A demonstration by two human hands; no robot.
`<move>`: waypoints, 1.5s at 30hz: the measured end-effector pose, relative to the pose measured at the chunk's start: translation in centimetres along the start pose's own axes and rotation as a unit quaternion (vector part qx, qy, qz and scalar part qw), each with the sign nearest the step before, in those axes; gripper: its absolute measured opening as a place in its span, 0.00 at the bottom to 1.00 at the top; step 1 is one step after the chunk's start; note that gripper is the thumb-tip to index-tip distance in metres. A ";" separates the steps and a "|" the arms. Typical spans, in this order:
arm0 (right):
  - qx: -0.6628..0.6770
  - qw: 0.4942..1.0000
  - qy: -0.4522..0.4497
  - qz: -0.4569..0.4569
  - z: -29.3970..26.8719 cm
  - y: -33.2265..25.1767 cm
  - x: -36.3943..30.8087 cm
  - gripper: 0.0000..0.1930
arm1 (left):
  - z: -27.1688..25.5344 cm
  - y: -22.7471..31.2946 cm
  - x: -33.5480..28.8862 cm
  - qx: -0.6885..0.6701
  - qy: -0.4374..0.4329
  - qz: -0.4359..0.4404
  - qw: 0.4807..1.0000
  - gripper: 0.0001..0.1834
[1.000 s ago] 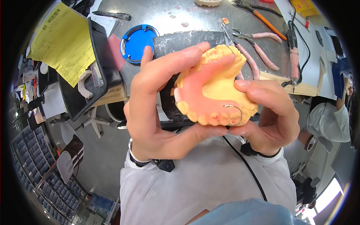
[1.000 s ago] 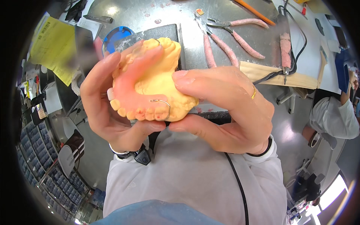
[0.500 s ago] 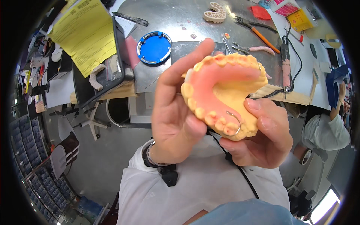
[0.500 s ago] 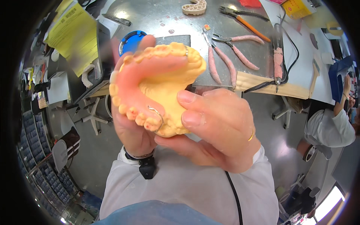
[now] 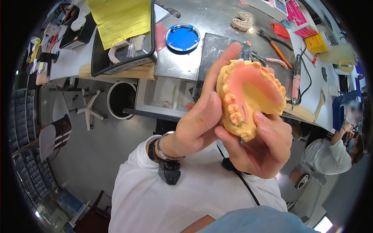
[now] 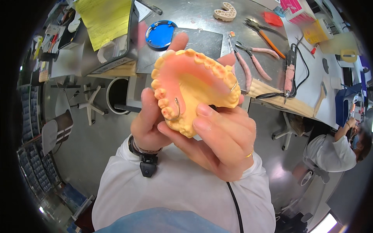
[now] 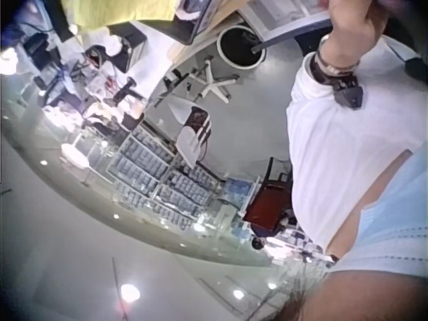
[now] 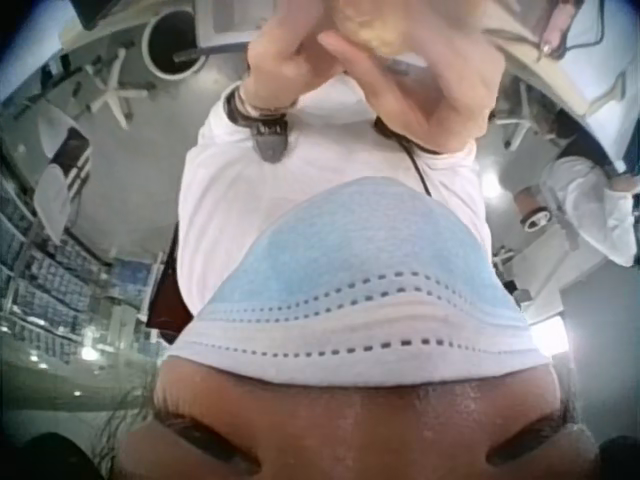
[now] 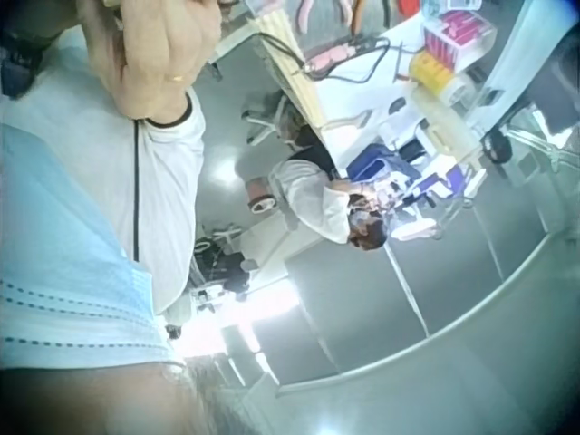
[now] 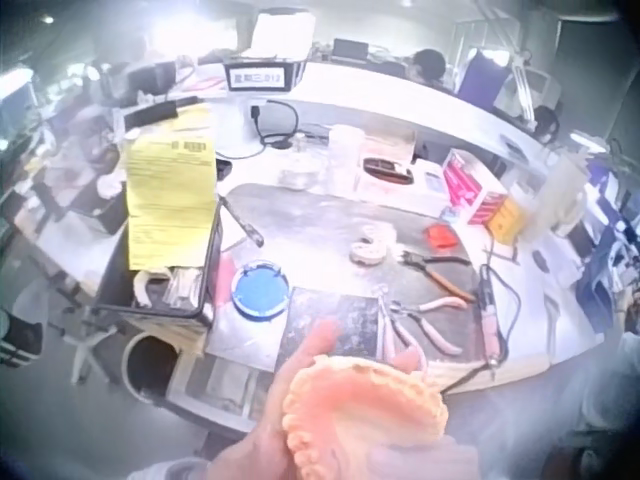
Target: Polishing and refining dental prosthetic models using a rotary handpiece and manual tools.
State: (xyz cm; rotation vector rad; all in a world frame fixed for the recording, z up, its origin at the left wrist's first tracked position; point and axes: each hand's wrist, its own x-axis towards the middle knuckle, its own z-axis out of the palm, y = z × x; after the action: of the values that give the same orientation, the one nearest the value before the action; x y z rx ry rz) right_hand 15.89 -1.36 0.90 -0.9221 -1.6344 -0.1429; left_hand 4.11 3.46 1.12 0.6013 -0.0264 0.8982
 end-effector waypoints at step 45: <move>0.069 0.956 -0.154 0.239 -3.0 -2.9 -2.1 0.51 | -1.4 2.0 -4.6 0.072 -0.075 -0.105 0.989 0.39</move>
State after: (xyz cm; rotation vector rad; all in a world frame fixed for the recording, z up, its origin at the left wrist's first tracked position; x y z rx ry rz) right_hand 16.44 -5.98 1.07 -1.2465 -1.6271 0.4638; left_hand -0.60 1.80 -0.30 0.7913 -0.0329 0.6518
